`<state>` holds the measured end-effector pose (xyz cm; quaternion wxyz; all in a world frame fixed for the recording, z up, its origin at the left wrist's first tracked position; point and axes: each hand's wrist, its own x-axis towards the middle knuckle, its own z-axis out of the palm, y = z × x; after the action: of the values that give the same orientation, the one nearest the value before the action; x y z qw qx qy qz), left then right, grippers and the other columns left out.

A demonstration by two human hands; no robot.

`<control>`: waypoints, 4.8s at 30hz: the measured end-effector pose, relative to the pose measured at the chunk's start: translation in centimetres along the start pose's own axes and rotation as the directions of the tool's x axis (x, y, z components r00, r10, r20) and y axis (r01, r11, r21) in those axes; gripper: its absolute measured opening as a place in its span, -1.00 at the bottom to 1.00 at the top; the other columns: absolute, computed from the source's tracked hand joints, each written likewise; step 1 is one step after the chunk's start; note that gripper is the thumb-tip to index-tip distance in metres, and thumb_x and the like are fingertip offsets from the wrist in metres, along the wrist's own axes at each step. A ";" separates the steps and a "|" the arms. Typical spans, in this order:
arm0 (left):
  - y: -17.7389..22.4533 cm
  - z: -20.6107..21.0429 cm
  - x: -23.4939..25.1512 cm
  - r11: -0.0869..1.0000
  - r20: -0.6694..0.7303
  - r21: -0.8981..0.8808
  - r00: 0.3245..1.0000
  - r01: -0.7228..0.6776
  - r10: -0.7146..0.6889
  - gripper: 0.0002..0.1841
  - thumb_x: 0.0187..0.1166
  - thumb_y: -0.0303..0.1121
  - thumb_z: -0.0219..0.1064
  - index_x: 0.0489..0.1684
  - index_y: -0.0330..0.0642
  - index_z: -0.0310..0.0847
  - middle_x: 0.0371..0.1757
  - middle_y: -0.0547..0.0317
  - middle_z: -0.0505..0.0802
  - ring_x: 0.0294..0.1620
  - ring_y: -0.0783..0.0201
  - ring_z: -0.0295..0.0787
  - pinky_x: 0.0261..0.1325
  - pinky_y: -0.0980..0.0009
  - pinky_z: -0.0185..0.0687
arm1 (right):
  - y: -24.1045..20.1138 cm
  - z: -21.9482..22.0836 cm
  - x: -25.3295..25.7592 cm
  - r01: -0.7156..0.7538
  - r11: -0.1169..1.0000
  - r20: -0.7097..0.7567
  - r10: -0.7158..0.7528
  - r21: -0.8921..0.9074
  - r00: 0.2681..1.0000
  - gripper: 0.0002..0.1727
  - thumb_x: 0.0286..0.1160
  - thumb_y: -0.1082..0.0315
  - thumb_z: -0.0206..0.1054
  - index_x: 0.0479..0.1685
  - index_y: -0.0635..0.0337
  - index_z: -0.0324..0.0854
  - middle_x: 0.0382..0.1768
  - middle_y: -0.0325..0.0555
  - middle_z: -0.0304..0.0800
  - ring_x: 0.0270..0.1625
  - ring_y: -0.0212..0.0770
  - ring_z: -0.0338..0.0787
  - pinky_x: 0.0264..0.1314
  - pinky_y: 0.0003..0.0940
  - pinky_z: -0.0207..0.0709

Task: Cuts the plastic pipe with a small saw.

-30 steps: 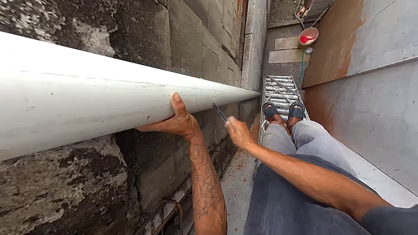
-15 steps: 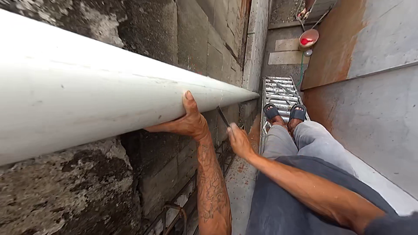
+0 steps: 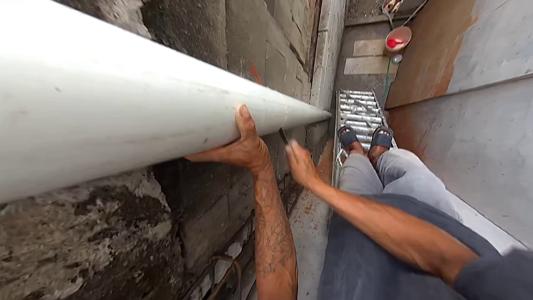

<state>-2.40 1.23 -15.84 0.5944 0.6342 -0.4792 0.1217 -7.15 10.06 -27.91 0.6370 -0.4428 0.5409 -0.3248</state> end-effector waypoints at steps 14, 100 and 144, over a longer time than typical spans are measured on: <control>-0.1 0.5 0.0 1.000 -0.019 -0.028 1.000 -0.003 0.003 0.28 0.29 -0.08 0.56 0.68 -0.71 -0.50 0.62 -0.50 0.24 0.64 0.20 0.30 0.61 0.51 0.28 | -1.0 0.7 2.6 -0.045 0.993 -0.031 0.048 0.110 0.998 -0.60 0.91 0.29 -0.13 -0.06 0.40 0.55 -0.52 0.01 0.54 -0.47 -0.07 0.61 -0.28 -0.06 0.55; -0.3 1.4 0.2 0.996 -0.060 -0.078 0.997 0.035 -0.039 0.32 0.15 -0.15 0.61 0.70 -0.67 -0.50 0.63 -0.45 0.26 0.62 0.24 0.33 0.60 0.53 0.30 | 0.8 0.5 0.1 -0.066 0.985 0.015 0.065 0.157 0.998 -0.58 0.85 0.26 -0.14 -0.21 0.33 0.57 -0.63 -0.21 0.43 -0.56 -0.27 0.49 -0.38 -0.24 0.49; -1.2 1.3 -0.3 0.984 -0.074 -0.169 0.995 0.057 -0.070 0.42 -0.04 -0.21 0.74 0.70 -0.72 -0.45 0.68 -0.62 0.16 0.69 0.01 0.27 0.69 0.39 0.24 | 8.2 -8.3 -11.9 -0.013 0.993 0.178 0.035 -0.121 0.983 -0.58 0.80 0.17 -0.07 -0.24 0.25 0.60 -0.65 -0.33 0.41 -0.60 -0.42 0.44 -0.45 -0.40 0.41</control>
<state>-2.16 0.05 -17.18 0.6675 0.5920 -0.4431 0.0874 -18.22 22.13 -30.84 0.6594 -0.5010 0.5052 -0.2429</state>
